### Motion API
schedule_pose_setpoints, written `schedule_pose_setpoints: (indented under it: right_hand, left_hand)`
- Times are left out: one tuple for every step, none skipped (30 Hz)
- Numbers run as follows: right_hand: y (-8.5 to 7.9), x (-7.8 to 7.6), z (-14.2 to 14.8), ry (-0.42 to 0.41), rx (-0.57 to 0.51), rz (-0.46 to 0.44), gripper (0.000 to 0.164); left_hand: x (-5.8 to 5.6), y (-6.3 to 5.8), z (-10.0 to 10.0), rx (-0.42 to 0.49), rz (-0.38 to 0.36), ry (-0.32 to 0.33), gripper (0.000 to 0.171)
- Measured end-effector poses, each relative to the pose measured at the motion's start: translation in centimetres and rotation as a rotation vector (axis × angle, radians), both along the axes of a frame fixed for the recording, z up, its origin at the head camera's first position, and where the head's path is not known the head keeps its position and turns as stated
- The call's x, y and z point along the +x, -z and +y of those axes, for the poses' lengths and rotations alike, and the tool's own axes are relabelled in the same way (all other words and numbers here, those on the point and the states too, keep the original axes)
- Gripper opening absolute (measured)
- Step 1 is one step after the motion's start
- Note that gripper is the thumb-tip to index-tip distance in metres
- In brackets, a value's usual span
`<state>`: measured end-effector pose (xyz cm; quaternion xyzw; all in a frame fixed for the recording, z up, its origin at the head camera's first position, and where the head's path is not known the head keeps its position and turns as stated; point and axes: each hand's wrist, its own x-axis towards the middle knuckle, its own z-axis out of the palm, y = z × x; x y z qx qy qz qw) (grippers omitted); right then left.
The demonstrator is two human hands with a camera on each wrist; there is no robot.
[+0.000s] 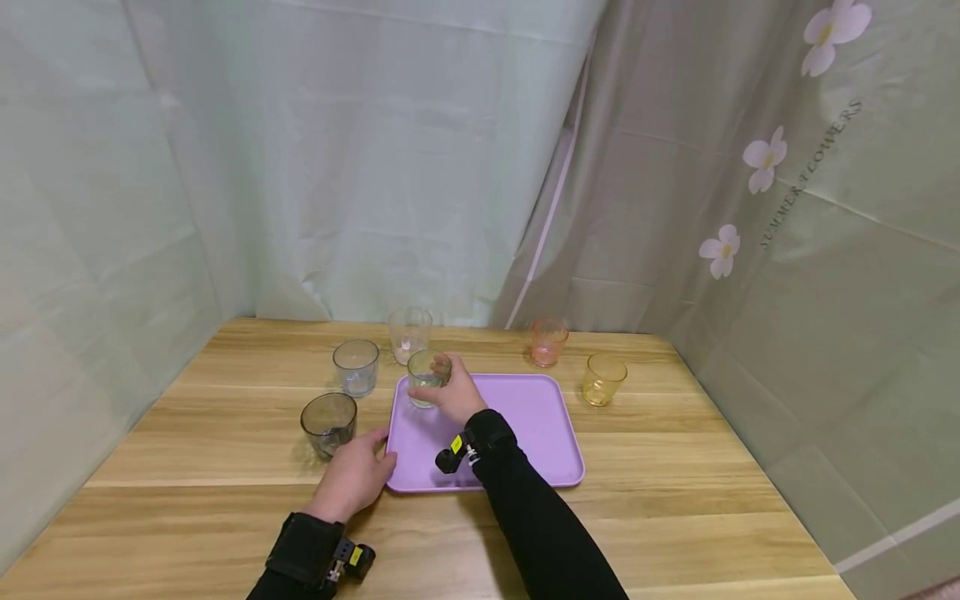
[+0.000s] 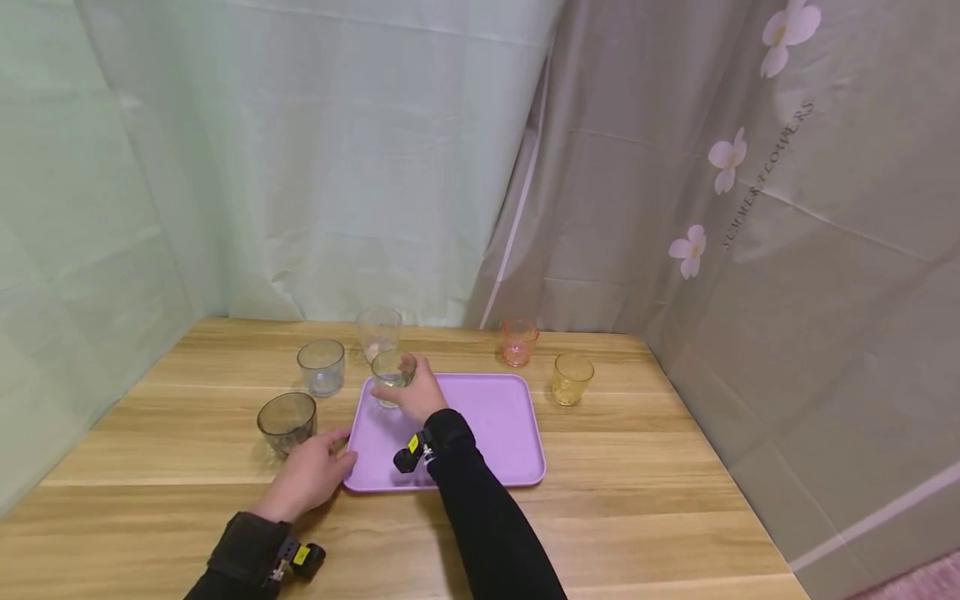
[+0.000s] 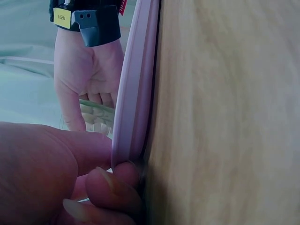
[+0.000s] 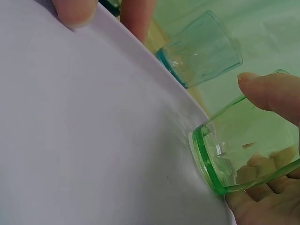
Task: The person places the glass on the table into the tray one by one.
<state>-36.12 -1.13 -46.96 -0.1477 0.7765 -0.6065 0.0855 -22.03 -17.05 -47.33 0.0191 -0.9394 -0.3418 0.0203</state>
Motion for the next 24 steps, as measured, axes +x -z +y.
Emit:
schedule_pose_setpoints:
  right_hand:
    - [0.02, -0.02, -0.05, 0.002, 0.005, 0.000, 0.083]
    - [0.04, -0.03, -0.09, 0.005, 0.009, 0.001, 0.082]
    - [0.05, -0.05, -0.14, 0.006, 0.010, 0.000, 0.082]
    - [0.05, -0.04, -0.18, 0.010, 0.016, 0.002, 0.082]
    - [0.04, -0.06, -0.22, 0.013, 0.018, 0.002, 0.082]
    - [0.03, -0.09, -0.27, 0.016, 0.027, 0.005, 0.082]
    - [0.04, -0.11, -0.33, 0.018, 0.032, 0.007, 0.082]
    - [0.05, -0.12, -0.38, 0.019, 0.036, 0.011, 0.082]
    - [0.06, -0.15, -0.44, 0.018, 0.038, 0.013, 0.082]
    - [0.06, -0.17, -0.47, 0.018, 0.041, 0.015, 0.082]
    - [0.07, -0.21, -0.50, 0.016, 0.038, 0.016, 0.082]
    - [0.08, -0.23, -0.54, 0.013, 0.035, 0.016, 0.082]
    - [0.10, -0.23, -0.56, 0.010, 0.027, 0.014, 0.082]
    - [0.12, -0.24, -0.57, 0.007, 0.021, 0.012, 0.082]
    - [0.12, -0.23, -0.59, 0.005, 0.016, 0.011, 0.082]
    - [0.14, -0.22, -0.58, 0.004, 0.012, 0.009, 0.082]
    - [0.17, -0.21, -0.59, 0.002, 0.009, 0.008, 0.082]
    - [0.21, -0.21, -0.58, 0.002, 0.012, 0.008, 0.082]
    - [0.25, -0.21, -0.56, 0.002, 0.017, 0.007, 0.083]
    - [0.29, -0.20, -0.55, 0.001, 0.022, 0.008, 0.083]
    - [0.33, -0.18, -0.53, 0.001, 0.031, 0.006, 0.084]
    - [0.38, -0.19, -0.49, 0.000, 0.042, 0.005, 0.085]
    - [0.41, -0.18, -0.46, 0.001, 0.053, 0.006, 0.087]
    - [0.41, -0.18, -0.42, 0.003, 0.065, 0.006, 0.088]
  left_hand:
    - [0.01, 0.02, -0.01, 0.001, 0.001, 0.000, 0.049]
    - [0.01, 0.04, -0.02, 0.001, 0.004, 0.001, 0.049]
    - [-0.02, 0.10, -0.04, 0.002, 0.006, 0.002, 0.049]
    - [-0.05, 0.11, -0.04, 0.001, 0.009, 0.004, 0.048]
    - [-0.06, 0.11, -0.03, 0.001, 0.009, 0.004, 0.048]
    - [-0.06, 0.09, -0.03, 0.001, 0.009, 0.004, 0.048]
    - [-0.05, 0.05, -0.01, 0.001, 0.010, 0.005, 0.048]
    - [-0.04, 0.02, -0.01, 0.000, 0.010, 0.006, 0.048]
    - [0.00, -0.05, 0.00, 0.001, 0.010, 0.006, 0.048]
    - [0.03, -0.13, 0.02, 0.001, 0.010, 0.006, 0.048]
    - [0.03, -0.16, 0.02, 0.001, 0.010, 0.005, 0.048]
    - [0.03, -0.17, 0.01, 0.001, 0.010, 0.006, 0.048]
    - [0.02, -0.19, 0.00, -0.001, 0.013, 0.006, 0.048]
    - [0.01, -0.18, -0.01, 0.000, 0.011, 0.005, 0.049]
    - [0.00, -0.18, -0.01, 0.002, 0.008, 0.004, 0.049]
    - [-0.03, -0.15, -0.02, 0.004, 0.005, 0.002, 0.049]
    - [-0.04, -0.16, -0.02, 0.003, 0.003, 0.002, 0.049]
    - [-0.04, -0.16, -0.01, 0.005, -0.002, 0.000, 0.049]
    - [-0.04, -0.19, 0.00, 0.005, -0.005, -0.001, 0.049]
    - [-0.05, -0.17, 0.01, 0.007, -0.011, -0.002, 0.049]
    - [-0.05, -0.17, 0.01, 0.007, -0.012, -0.002, 0.049]
    - [-0.08, -0.13, 0.00, 0.006, -0.011, -0.002, 0.049]
    - [-0.07, -0.13, 0.00, 0.006, -0.010, -0.001, 0.049]
    - [-0.09, -0.10, -0.01, 0.007, -0.010, -0.001, 0.049]
